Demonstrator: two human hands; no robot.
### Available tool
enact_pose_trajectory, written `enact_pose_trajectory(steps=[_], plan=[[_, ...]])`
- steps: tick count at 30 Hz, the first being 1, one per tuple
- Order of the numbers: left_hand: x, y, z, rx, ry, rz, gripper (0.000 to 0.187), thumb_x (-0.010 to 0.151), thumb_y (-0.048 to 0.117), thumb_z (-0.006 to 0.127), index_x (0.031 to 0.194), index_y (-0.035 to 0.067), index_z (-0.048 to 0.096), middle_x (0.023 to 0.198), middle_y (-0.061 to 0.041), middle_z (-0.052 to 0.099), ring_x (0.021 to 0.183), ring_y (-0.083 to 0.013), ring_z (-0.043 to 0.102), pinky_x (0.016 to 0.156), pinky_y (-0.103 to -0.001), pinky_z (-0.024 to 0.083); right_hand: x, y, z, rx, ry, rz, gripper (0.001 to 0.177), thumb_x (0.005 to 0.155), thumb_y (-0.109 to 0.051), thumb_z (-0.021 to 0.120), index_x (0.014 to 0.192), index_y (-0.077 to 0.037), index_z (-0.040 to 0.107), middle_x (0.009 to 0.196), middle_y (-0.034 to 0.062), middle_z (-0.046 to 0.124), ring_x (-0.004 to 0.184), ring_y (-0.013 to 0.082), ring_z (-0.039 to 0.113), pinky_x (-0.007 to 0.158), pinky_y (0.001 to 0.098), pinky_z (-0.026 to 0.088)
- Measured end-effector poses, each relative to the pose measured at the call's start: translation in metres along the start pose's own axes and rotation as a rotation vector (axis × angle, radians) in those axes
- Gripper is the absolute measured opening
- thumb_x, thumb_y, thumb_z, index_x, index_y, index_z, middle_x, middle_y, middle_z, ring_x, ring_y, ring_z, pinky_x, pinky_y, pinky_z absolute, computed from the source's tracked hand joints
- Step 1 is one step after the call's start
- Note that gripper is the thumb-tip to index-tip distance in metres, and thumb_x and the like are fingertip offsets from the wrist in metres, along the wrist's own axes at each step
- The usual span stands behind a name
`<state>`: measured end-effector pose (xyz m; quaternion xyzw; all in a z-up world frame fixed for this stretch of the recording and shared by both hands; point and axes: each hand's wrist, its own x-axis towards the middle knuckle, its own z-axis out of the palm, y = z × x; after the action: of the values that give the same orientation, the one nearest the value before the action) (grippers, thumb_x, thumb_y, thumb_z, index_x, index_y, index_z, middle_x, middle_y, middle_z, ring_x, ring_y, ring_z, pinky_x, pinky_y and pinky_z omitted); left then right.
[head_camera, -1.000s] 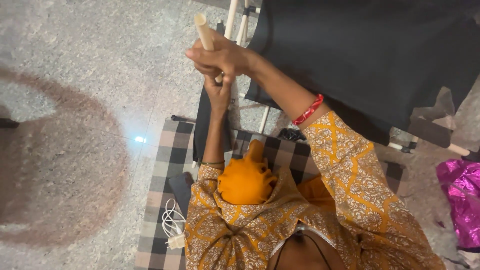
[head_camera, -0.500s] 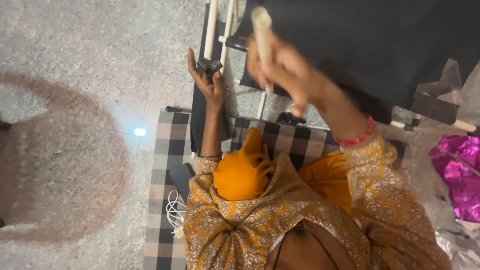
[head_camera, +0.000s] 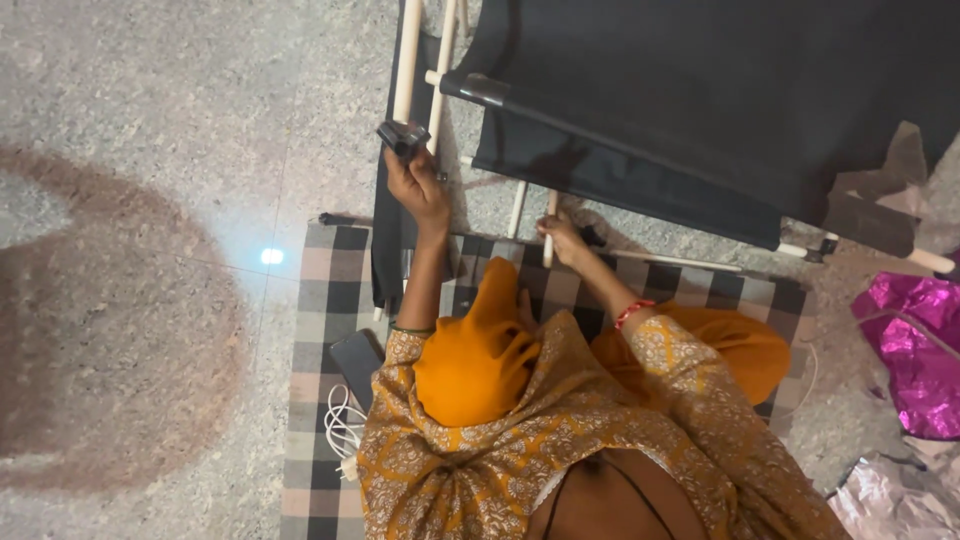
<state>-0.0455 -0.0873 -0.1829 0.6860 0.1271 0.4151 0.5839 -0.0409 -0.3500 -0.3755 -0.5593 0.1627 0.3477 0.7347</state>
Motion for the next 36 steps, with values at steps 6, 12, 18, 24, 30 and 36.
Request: enact_pose_trajectory(steps=[6,12,18,24,30,36], plan=[[-0.005,0.003,-0.006,0.054,0.046,0.037,0.043,0.117,0.040,0.043,0.131,0.000,0.053,0.090,-0.001,0.056,0.074,-0.0102,0.052,0.065,-0.028,0.042,0.035,-0.006,0.044,-0.444,0.249,-0.196,0.092,0.066,-0.007,0.079,0.145,-0.005,0.033,0.102,0.0180,0.054,0.090,0.0292,0.056,0.077,0.0447,0.057],[-0.008,-0.023,-0.007,0.038,0.105,0.086,0.048,0.110,0.050,0.043,0.112,0.003,0.053,0.079,0.003,0.055,0.063,-0.0050,0.047,0.055,-0.023,0.036,0.039,0.005,0.045,-1.129,0.272,-0.307,0.119,0.052,-0.021,0.096,0.146,0.011,0.031,0.127,0.0277,0.057,0.117,0.0394,0.057,0.106,0.0359,0.045],[0.006,-0.019,0.000,-0.068,0.180,0.025,0.044,0.111,0.051,0.045,0.108,0.008,0.054,0.078,0.005,0.050,0.062,-0.0040,0.045,0.058,-0.023,0.034,0.009,0.026,0.036,-0.818,0.207,-0.459,0.058,0.090,-0.009,0.068,0.143,0.002,0.049,0.135,0.0211,0.059,0.116,0.0340,0.063,0.094,0.0391,0.056],[0.017,0.050,-0.019,0.176,0.260,0.341,0.042,0.111,0.047,0.050,0.116,0.006,0.056,0.105,-0.008,0.053,0.102,-0.0228,0.052,0.092,-0.037,0.044,-0.034,0.038,0.012,-0.708,0.104,-0.405,0.030,0.098,-0.004,0.057,0.127,-0.001,0.065,0.123,0.0173,0.063,0.100,0.0233,0.065,0.078,0.0382,0.061],[-0.038,0.037,0.011,0.127,-0.687,0.804,0.036,0.095,0.041,0.072,0.095,0.006,0.066,0.075,-0.009,0.062,0.070,-0.0263,0.062,0.066,-0.039,0.049,-0.113,0.031,-0.027,-0.179,-0.063,-0.206,0.036,0.109,-0.030,0.049,0.135,-0.007,0.060,0.118,0.0105,0.071,0.097,0.0168,0.068,0.074,0.0334,0.060],[-0.128,-0.032,0.068,0.399,-1.402,0.548,0.039,0.098,0.046,0.061,0.094,0.007,0.065,0.077,-0.013,0.069,0.064,-0.0317,0.068,0.060,-0.043,0.054,-0.141,0.010,-0.050,0.046,0.072,-0.215,0.048,0.104,-0.038,0.049,0.147,-0.016,0.044,0.113,0.0084,0.070,0.093,0.0148,0.070,0.068,0.0298,0.060]])
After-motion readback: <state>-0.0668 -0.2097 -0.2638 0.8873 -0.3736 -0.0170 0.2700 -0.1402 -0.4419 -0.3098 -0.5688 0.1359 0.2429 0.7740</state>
